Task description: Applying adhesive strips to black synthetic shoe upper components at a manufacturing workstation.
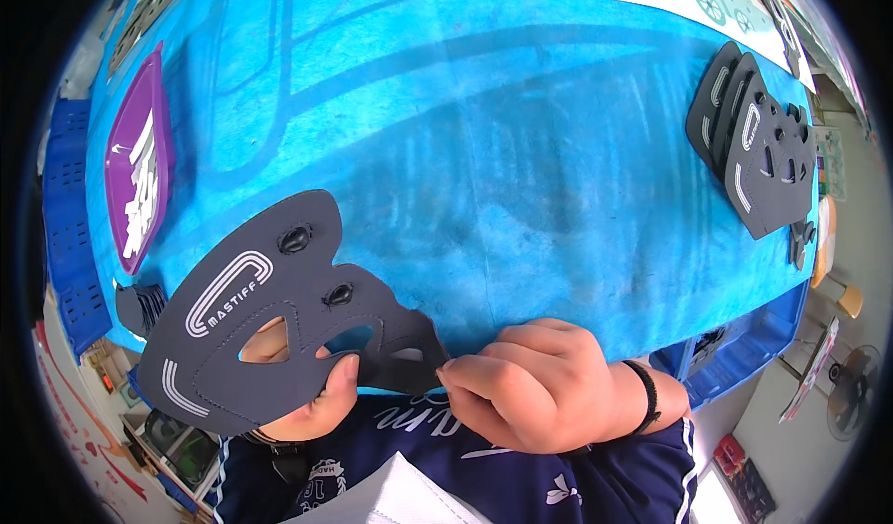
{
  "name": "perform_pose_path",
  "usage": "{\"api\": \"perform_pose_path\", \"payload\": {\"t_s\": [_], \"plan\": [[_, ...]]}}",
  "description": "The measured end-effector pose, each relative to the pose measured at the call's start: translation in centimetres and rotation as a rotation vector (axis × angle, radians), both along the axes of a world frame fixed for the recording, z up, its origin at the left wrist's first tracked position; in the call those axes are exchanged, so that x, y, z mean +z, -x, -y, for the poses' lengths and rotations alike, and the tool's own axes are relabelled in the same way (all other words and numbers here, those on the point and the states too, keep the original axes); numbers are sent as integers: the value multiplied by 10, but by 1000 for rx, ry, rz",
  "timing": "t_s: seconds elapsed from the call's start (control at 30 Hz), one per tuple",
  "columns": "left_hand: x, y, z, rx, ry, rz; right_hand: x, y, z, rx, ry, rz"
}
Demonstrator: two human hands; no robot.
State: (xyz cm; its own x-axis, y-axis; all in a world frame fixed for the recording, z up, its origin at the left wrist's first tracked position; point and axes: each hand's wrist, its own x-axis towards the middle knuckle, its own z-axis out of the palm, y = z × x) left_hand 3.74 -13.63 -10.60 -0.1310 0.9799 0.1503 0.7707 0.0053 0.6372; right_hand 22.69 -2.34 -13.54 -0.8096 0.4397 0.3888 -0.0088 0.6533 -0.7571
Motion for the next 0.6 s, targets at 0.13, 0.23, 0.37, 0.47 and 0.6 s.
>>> {"api": "perform_pose_path", "payload": {"t_s": [0.13, 0.23, 0.37, 0.47, 0.6], "plan": [[-3, -10, 5, 132, 39, 3, 0, 0, 0, -5, -15, 9], [-6, -9, 6, 109, 38, -93, 1, -1, 0, -3, -45, 22], [-1, -1, 4, 18, 14, -97, -2, -3, 2, -7, -58, 21], [-3, 3, 3, -181, 22, -162, -4, -3, 3, -31, -67, 38], [-13, -5, 5, 69, -56, -3, 0, 0, 5, 11, -214, 83]]}}
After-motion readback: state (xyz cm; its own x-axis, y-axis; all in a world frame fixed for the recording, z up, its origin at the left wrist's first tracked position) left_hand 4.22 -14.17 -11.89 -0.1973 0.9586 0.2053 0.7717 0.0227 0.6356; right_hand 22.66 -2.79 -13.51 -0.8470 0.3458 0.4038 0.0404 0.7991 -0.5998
